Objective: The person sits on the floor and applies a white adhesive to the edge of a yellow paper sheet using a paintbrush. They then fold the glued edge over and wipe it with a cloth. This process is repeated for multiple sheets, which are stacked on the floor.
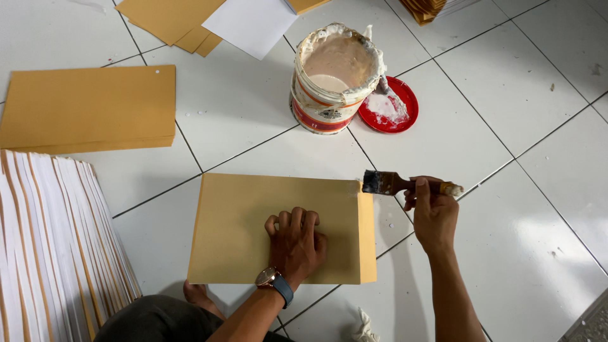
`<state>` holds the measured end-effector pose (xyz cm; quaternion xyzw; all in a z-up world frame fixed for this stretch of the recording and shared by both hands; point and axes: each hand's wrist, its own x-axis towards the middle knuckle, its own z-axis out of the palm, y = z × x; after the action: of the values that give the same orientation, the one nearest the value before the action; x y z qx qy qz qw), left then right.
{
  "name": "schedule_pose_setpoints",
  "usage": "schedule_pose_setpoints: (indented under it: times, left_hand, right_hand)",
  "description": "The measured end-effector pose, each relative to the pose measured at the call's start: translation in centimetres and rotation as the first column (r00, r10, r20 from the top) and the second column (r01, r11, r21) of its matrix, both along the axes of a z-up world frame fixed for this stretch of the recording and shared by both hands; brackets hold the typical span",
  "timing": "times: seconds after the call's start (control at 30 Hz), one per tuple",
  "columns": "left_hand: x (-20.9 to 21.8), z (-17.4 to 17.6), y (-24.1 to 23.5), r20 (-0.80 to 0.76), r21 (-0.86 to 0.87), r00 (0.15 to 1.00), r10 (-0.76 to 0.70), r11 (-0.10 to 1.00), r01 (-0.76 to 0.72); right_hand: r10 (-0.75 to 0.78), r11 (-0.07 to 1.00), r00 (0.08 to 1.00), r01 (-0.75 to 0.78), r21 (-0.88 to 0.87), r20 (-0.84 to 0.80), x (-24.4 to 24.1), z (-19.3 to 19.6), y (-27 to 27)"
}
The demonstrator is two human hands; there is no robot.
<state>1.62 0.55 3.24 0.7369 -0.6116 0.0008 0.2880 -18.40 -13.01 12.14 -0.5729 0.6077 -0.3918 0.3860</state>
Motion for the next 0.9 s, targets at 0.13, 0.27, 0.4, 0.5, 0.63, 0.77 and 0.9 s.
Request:
schedule_pose_setpoints:
  times: [0.13,0.27,0.4,0.5,0.63,0.77,0.9]
  left_hand:
    - [0.1,0.4,0.0,-0.009,-0.026,1.0,-0.003,1.0,0.003]
    - [0.0,-1.2,0.0,0.018,0.001,1.0,-0.01,1.0,0.01]
    - [0.1,-2.1,-0.1,0.016,0.052,0.999,-0.03,0.998,0.029]
    - [0.2,-1.9,0.1,0.01,0.064,0.999,-0.035,0.997,0.034]
    - [0.2,-2.0,-0.2,0.019,0.065,0.999,-0.038,0.997,0.036]
    - [0.2,-2.0,0.0,0.043,0.05,0.998,-0.042,0.998,0.04]
    - [0.1,-2.2,0.0,0.031,0.042,0.999,-0.036,0.999,0.034]
  right_hand:
    - [0.117,0.989,0.991,-0.122,0.089,0.064,0.7,-0.2,0.4]
    - [0.063,0.997,0.996,-0.066,-0.047,-0.06,0.3,-0.1,-0.1]
    - [0.118,0.992,0.982,-0.112,-0.054,0.148,0.5,-2.3,0.7]
    - [0.034,0.997,0.998,-0.037,-0.072,-0.05,-0.2,-1.6,0.1]
    - [0.035,0.991,0.982,-0.01,-0.137,0.185,0.2,-1.3,0.9]
    - [0.04,0.995,0.999,-0.041,-0.095,-0.008,-1.2,-2.3,1.6]
    - [0.053,0.997,0.994,-0.048,-0.054,0.098,-1.4,-3.2,3.9]
